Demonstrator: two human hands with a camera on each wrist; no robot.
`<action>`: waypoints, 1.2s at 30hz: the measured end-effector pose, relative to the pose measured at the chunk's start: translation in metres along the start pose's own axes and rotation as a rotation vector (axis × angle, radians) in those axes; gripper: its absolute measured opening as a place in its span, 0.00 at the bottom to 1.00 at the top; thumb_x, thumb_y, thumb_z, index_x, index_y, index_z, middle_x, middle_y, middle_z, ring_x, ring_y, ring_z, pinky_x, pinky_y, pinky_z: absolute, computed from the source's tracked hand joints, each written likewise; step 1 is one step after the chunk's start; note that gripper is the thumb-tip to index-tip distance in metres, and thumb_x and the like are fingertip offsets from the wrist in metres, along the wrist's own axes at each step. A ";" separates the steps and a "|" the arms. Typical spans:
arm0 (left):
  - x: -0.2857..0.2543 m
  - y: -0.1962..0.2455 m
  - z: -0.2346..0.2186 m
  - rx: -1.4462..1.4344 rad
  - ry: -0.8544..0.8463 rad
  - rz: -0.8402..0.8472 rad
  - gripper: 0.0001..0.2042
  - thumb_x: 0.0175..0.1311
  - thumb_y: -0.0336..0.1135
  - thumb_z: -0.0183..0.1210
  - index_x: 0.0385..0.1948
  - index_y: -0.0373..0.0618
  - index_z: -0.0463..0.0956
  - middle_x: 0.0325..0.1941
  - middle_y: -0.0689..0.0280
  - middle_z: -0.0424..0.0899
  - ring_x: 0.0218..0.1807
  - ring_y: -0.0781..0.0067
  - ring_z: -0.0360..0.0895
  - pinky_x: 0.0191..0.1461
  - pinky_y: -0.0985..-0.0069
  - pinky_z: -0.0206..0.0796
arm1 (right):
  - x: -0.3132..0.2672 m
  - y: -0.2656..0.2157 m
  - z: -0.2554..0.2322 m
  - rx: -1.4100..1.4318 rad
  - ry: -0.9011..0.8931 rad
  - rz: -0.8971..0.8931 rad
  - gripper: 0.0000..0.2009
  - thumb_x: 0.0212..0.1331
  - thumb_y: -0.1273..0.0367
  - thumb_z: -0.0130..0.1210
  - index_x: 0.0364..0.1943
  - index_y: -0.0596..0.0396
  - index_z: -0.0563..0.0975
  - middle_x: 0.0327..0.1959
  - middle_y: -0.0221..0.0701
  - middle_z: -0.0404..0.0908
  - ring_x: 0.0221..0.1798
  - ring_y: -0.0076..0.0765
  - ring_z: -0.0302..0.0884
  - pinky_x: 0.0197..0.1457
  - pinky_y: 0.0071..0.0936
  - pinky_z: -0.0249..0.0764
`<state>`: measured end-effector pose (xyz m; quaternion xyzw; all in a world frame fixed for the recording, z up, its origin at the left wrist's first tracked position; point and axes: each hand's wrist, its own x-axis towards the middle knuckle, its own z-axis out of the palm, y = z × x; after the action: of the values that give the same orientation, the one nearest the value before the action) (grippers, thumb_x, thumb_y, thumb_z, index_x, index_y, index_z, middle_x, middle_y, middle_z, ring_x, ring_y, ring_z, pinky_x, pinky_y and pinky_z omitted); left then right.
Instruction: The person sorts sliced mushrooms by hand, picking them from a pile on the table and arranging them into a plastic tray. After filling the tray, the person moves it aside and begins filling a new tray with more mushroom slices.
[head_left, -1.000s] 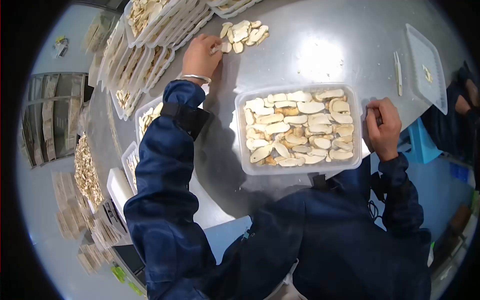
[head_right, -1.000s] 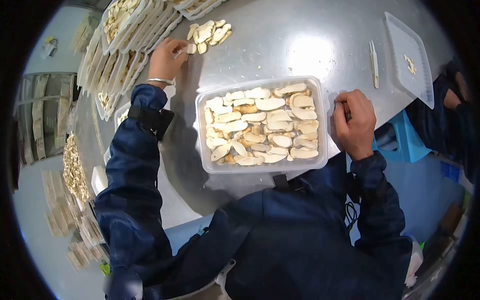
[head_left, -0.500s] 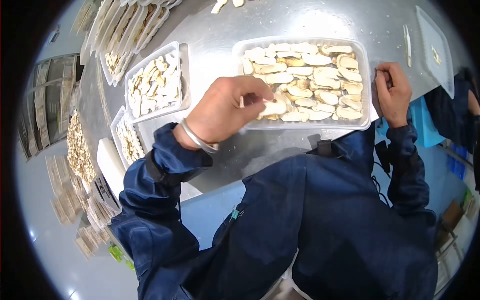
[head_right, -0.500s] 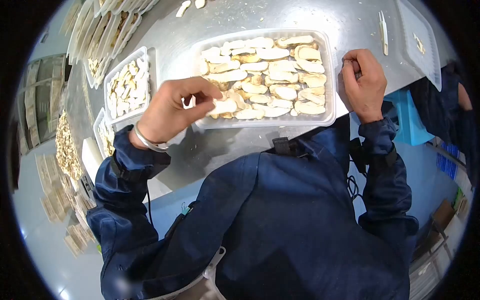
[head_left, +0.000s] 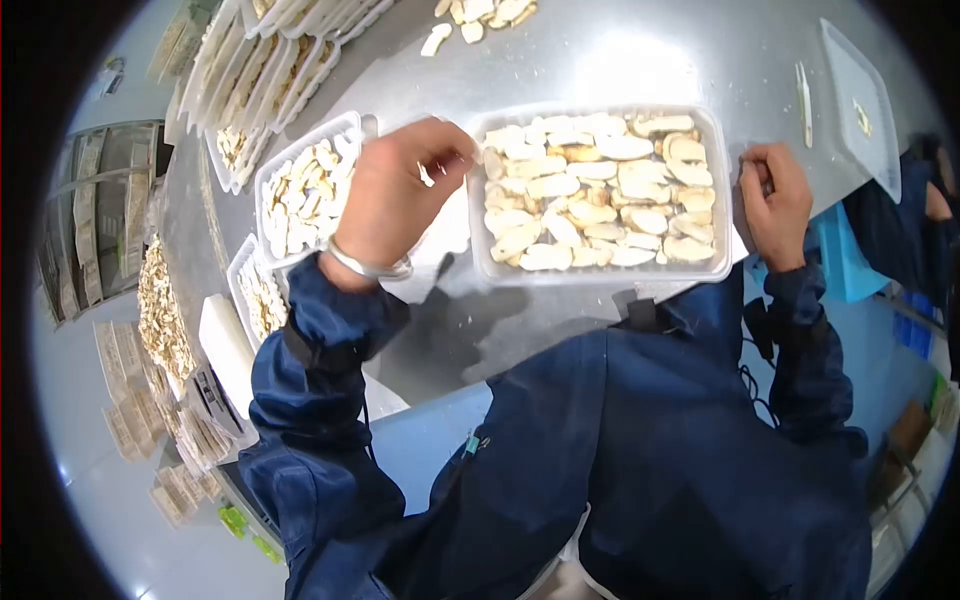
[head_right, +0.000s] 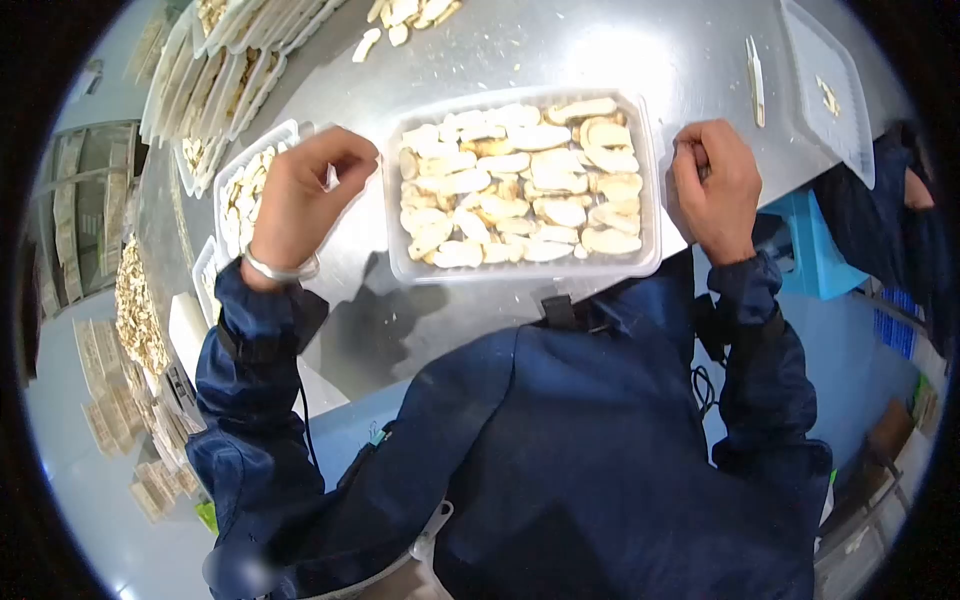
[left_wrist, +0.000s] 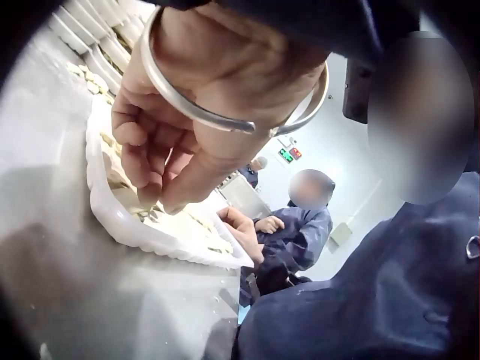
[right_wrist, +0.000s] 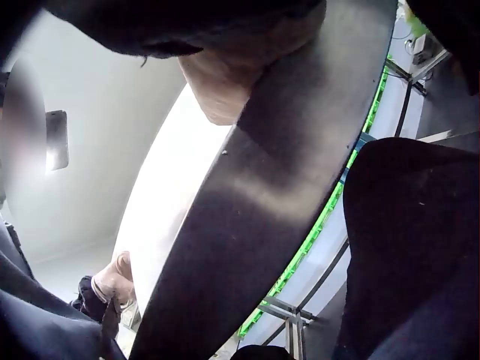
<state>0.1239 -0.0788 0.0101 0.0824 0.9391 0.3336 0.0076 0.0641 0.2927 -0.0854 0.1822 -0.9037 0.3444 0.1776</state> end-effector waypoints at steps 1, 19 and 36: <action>0.013 -0.012 -0.011 0.087 0.093 -0.021 0.05 0.59 0.25 0.62 0.35 0.39 0.82 0.28 0.59 0.84 0.30 0.69 0.81 0.38 0.73 0.73 | 0.001 -0.002 0.000 -0.023 0.014 -0.023 0.02 0.55 0.77 0.56 0.32 0.58 0.77 0.26 0.35 0.74 0.27 0.38 0.72 0.34 0.33 0.68; 0.136 -0.138 -0.007 0.268 0.103 -0.184 0.10 0.52 0.36 0.69 0.31 0.41 0.84 0.27 0.65 0.84 0.30 0.70 0.80 0.38 0.72 0.72 | -0.001 -0.003 0.000 0.033 -0.001 -0.004 0.03 0.55 0.77 0.57 0.32 0.55 0.76 0.25 0.33 0.72 0.27 0.39 0.71 0.36 0.34 0.66; 0.025 0.010 0.018 -0.294 -0.149 0.029 0.06 0.63 0.25 0.64 0.39 0.37 0.84 0.34 0.66 0.87 0.34 0.84 0.79 0.39 0.82 0.71 | -0.003 0.005 0.002 -0.013 0.010 -0.012 0.02 0.55 0.75 0.58 0.32 0.55 0.77 0.26 0.32 0.74 0.26 0.38 0.72 0.34 0.34 0.68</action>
<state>0.1023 -0.0565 0.0035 0.1185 0.8758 0.4603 0.0841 0.0641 0.2954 -0.0905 0.1848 -0.9039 0.3383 0.1856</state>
